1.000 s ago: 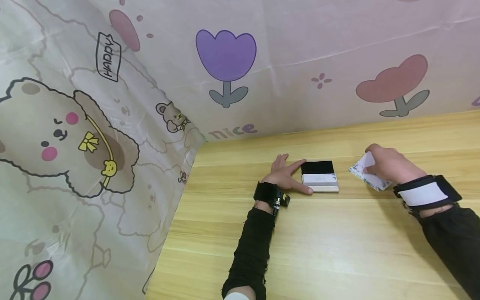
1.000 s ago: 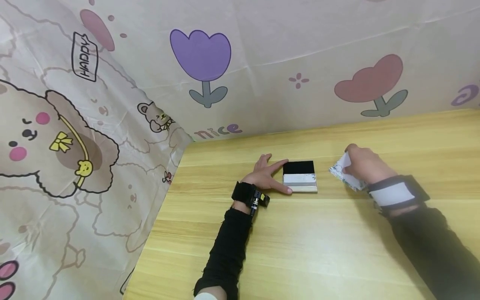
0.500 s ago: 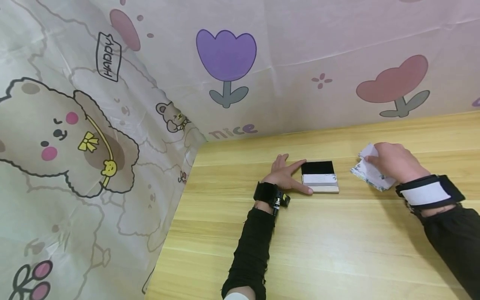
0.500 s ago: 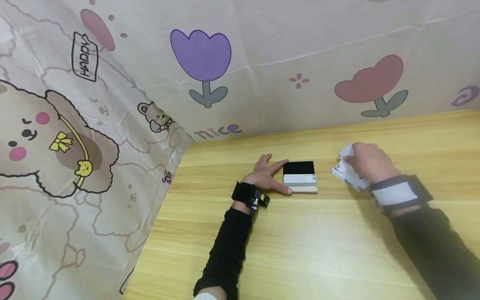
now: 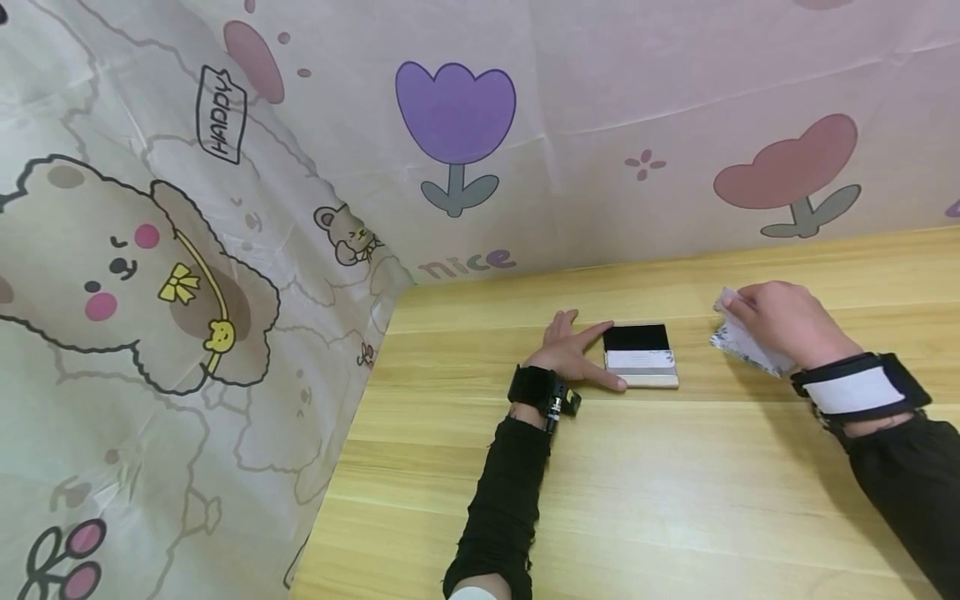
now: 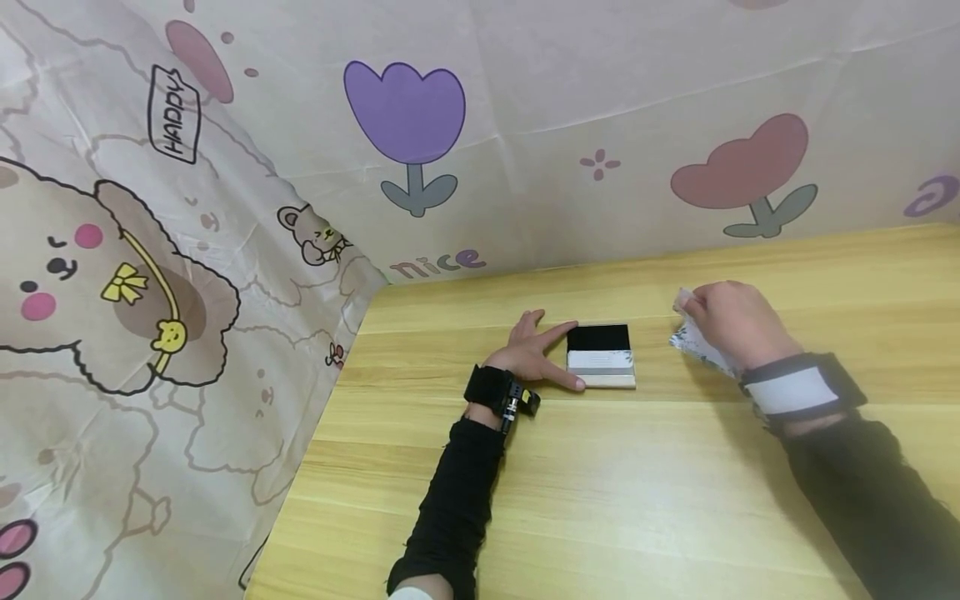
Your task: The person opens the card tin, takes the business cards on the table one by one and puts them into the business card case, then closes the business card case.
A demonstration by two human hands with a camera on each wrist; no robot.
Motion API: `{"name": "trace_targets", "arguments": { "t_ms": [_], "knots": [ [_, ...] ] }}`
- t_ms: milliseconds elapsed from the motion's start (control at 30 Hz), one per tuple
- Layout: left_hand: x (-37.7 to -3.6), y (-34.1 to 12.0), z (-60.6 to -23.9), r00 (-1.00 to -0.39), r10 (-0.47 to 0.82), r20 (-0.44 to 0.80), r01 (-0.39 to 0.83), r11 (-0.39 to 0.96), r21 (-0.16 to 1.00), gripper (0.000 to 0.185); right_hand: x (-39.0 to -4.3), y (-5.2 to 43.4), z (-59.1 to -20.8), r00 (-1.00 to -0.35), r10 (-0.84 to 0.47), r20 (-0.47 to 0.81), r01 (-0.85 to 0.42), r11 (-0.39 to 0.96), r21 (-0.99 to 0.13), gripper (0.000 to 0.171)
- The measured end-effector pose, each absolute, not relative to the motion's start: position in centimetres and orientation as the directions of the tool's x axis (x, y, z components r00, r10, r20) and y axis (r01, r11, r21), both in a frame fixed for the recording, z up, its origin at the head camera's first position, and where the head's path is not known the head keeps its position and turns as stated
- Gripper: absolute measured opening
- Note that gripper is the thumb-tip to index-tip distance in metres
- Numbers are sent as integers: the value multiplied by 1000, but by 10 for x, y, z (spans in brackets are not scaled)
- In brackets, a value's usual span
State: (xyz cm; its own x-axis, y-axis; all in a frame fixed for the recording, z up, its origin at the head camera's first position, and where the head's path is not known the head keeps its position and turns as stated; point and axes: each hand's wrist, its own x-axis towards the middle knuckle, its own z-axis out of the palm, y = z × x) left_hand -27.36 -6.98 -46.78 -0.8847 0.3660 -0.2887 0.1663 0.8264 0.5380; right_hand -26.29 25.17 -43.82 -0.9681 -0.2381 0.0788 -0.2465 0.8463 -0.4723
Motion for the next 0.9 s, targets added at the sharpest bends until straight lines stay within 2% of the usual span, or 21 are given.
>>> {"name": "trace_targets", "arguments": {
  "t_ms": [167,533,667,800,900],
  "knots": [
    [-273,-70,-466,-885,365,-290,164,826,539,107,-263,249,-437,-969,-225,101,-246,844,-477,49],
    [-271,-70,-465,-885,366,-286,168,826,538,107,-263,238,-436,-964,-264,-7,-211,787,-580,61],
    [-271,-71,-465,-885,369,-285,167,822,545,106,-261,230,-436,-948,-317,-14,-241,748,-618,53],
    [-270,-71,-465,-883,373,-286,168,818,549,106,-259,222,-439,-920,-390,40,-334,728,-599,39],
    [-271,-71,-465,-883,374,-284,173,822,542,106,-259,217,-441,-903,-423,79,-388,721,-575,41]
  ]
}}
